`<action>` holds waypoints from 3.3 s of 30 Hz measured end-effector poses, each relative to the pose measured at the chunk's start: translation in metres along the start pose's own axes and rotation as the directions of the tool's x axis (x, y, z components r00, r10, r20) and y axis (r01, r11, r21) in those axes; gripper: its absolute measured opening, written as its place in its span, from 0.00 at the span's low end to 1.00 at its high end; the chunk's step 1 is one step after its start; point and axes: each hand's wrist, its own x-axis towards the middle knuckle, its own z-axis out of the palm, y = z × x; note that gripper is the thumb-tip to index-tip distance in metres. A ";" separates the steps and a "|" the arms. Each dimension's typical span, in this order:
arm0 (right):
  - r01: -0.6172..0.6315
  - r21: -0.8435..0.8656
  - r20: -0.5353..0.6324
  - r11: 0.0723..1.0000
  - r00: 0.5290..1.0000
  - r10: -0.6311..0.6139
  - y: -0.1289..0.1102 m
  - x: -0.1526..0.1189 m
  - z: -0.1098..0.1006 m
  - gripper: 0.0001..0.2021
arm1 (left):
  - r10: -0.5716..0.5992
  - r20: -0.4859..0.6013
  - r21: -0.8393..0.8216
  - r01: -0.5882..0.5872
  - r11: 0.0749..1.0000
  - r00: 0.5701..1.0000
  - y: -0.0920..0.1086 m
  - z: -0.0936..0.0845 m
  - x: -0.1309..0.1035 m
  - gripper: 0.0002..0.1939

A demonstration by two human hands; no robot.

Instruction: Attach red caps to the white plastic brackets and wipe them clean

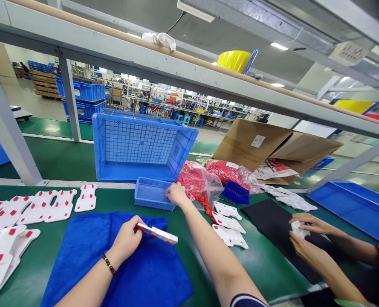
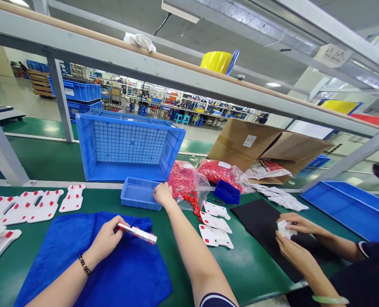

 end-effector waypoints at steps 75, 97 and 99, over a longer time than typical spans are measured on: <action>0.516 0.396 0.143 0.759 0.782 -0.606 -0.017 -0.140 0.004 0.24 | -0.023 0.230 0.710 -0.152 0.687 0.973 0.017 0.007 -0.014 0.28; 0.544 0.132 0.338 0.829 0.761 -0.554 -0.043 -0.126 0.014 0.24 | -0.119 0.241 0.748 -0.107 0.655 0.963 0.022 0.028 -0.015 0.17; 0.545 0.135 0.340 0.828 0.759 -0.555 -0.043 -0.126 0.014 0.24 | -0.119 0.240 0.754 -0.108 0.648 0.963 0.024 0.029 -0.016 0.17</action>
